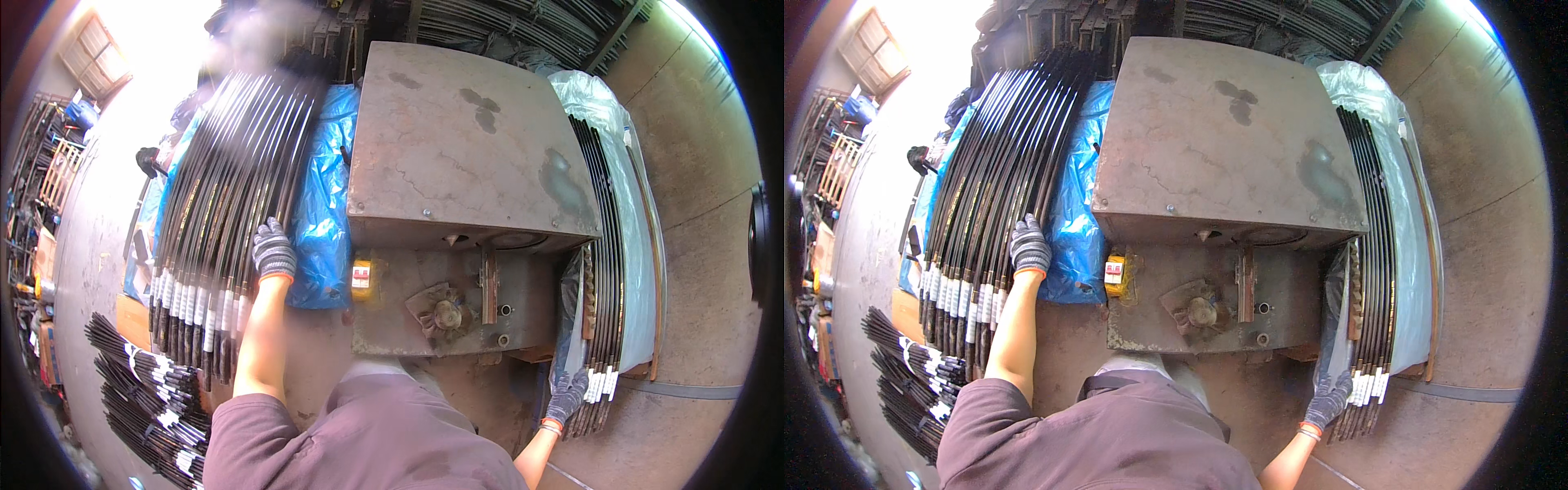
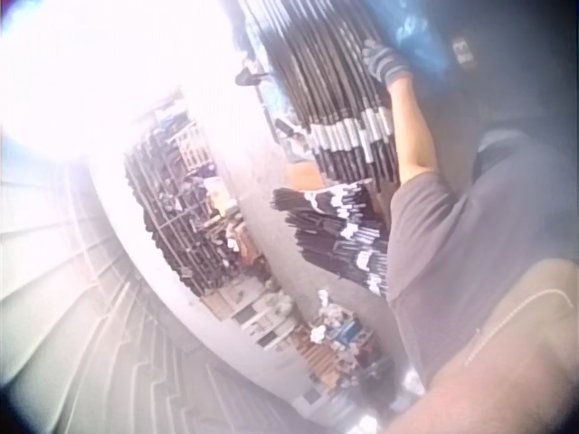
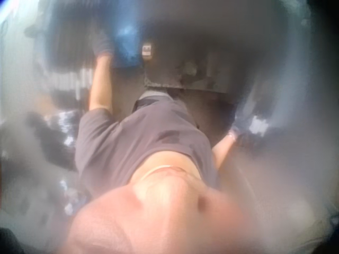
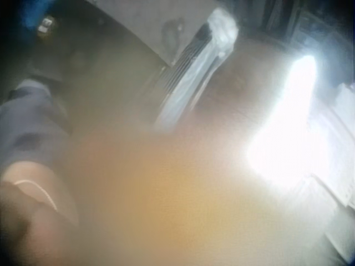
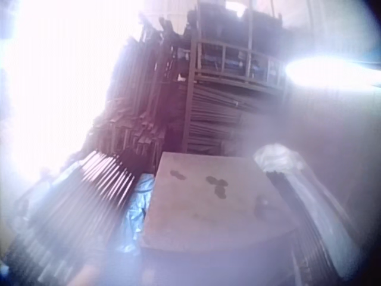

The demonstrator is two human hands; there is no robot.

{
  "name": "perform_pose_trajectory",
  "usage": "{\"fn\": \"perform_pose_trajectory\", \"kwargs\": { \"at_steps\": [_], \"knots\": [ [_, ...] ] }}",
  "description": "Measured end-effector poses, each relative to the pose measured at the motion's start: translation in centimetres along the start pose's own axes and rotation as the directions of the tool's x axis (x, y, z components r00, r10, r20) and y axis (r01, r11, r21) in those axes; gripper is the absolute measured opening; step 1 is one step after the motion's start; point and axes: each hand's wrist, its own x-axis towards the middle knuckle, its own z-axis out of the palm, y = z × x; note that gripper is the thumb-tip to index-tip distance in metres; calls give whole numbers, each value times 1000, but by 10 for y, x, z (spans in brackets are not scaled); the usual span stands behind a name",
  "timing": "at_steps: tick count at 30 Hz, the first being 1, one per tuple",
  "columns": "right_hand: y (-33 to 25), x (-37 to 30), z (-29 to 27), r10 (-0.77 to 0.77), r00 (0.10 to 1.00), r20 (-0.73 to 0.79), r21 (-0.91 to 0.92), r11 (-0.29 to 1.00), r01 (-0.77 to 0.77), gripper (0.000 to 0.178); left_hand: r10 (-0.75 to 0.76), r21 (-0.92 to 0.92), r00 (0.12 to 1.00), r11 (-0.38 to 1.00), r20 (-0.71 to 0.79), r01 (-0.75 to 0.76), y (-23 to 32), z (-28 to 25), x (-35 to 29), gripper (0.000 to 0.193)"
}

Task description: The person repeatedly picks up long metal rods from a stack and grinds their ends against a stationary grinding machine. They hold the rods with both hands, rotate them to grind different sides, and then place the finished rods into a separate pile to the right.

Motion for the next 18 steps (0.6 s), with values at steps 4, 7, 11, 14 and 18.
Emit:
{"fn": "perform_pose_trajectory", "kwargs": {
  "at_steps": [4, 7, 11, 14, 18],
  "knots": [
    [-3, 3, 7, 82, 996, 38, 299, 950, -90, 44, -7, -94, 995, 995, 102, 17, 2, -18, 2, 47],
    [-12, 6, 9, 194, 979, 59, 504, 841, -197, 37, -6, -291, 995, 956, 104, 36, -3, -18, 4, 40],
    [-43, -1, 23, 167, 970, 177, 749, 616, -243, 30, 80, -545, 989, 828, -121, -134, -10, -33, -8, 53],
    [-96, -12, 28, -322, 936, 139, 463, 857, 226, 20, 74, -905, 968, 343, -239, -250, 6, -72, -13, 39],
    [-179, -28, 46, -580, 745, 330, 726, 660, 192, 40, 325, -863, 926, -505, -195, -5, 85, -174, -74, 38]
  ]
}}
